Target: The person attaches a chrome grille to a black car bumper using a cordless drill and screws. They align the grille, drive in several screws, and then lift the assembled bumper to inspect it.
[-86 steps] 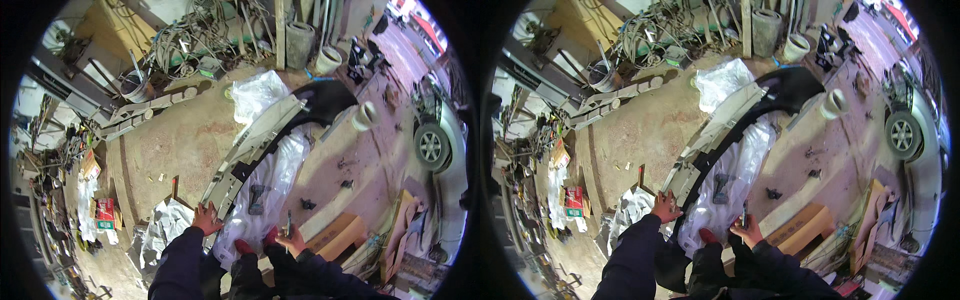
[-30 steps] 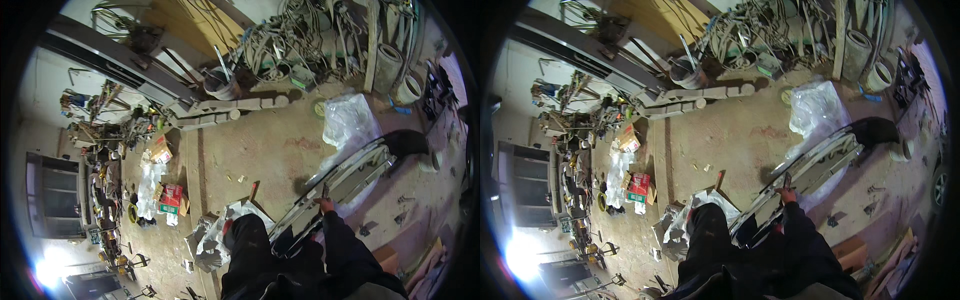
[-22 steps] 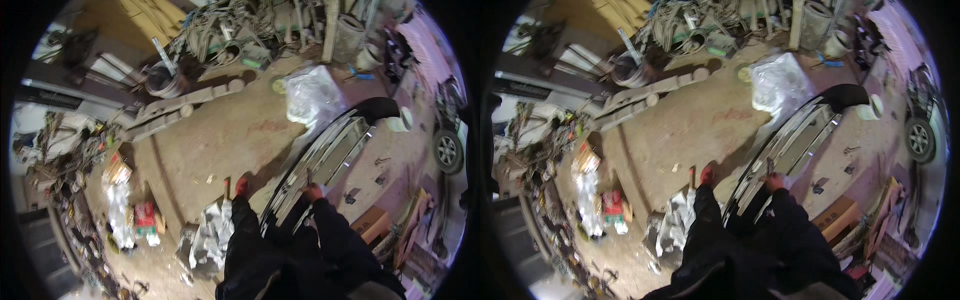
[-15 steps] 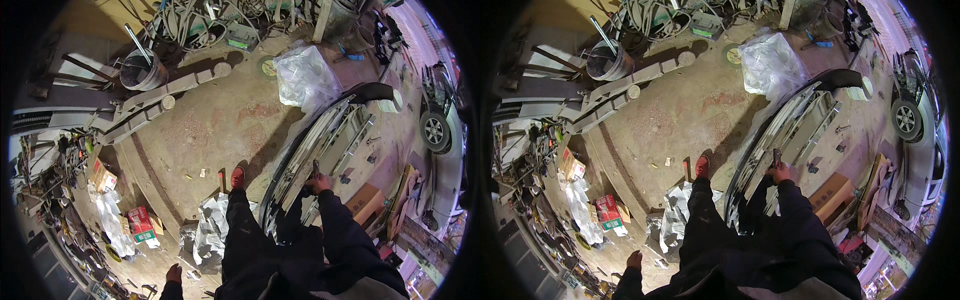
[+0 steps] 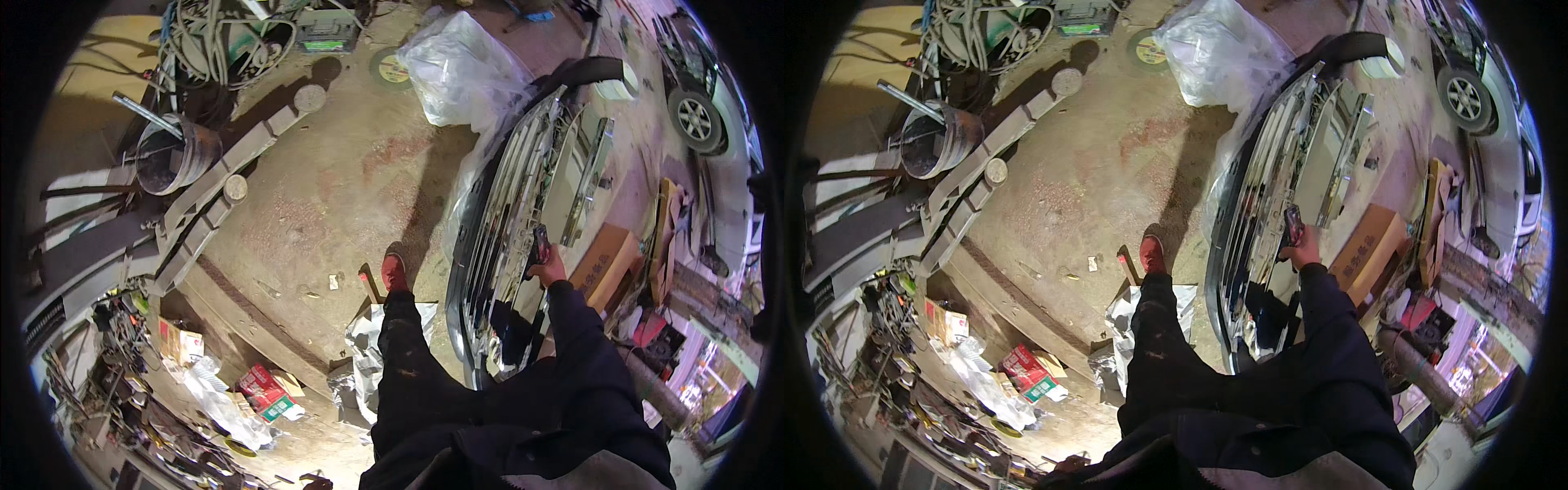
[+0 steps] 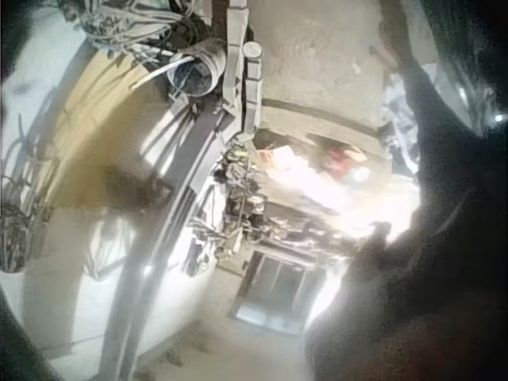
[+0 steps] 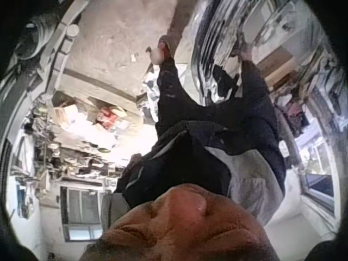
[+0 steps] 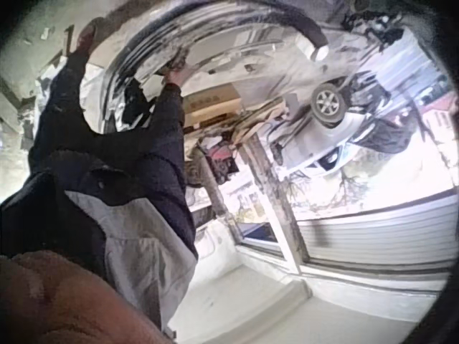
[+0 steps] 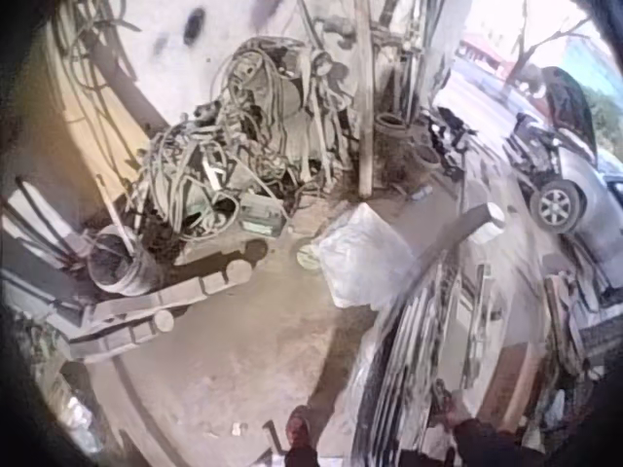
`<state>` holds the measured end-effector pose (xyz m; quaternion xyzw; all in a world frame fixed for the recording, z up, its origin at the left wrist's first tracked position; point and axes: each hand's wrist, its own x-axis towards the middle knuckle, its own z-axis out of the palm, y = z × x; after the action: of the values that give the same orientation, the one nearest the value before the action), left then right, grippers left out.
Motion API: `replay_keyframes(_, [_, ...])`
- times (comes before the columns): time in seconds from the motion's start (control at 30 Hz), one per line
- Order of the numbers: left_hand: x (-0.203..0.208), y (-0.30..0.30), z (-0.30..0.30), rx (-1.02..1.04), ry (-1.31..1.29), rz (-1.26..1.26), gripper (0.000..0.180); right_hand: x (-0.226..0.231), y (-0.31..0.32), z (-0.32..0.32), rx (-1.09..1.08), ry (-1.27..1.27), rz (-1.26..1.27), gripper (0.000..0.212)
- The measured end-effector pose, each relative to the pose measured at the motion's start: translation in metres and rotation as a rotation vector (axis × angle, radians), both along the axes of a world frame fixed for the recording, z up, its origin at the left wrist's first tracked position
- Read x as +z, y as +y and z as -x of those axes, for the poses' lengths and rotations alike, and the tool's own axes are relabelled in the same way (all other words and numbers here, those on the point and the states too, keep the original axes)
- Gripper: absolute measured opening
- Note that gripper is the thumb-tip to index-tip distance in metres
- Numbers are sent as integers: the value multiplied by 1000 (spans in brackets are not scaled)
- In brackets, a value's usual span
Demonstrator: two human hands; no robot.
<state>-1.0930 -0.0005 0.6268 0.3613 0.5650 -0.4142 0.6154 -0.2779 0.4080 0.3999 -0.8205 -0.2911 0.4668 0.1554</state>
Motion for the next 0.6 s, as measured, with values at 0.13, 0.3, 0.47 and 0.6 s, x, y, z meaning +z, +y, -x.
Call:
replay_keyframes(0.13, [-7, 33, 23, -73, -62, 30, 37, 14, -2, 9, 40, -67, -70, 76])
replay_keyframes(0.3, [-7, 27, 30, -145, -156, 74, 38, -9, -8, 0, -68, -1, -73, 77])
replay_keyframes(0.47, [10, -26, 15, -250, -342, 86, 39, 1, 1, -2, 113, -111, -42, 77])
replay_keyframes(0.6, [9, -45, 6, -402, -570, 15, 41, 18, 7, 7, 52, -49, 30, 74])
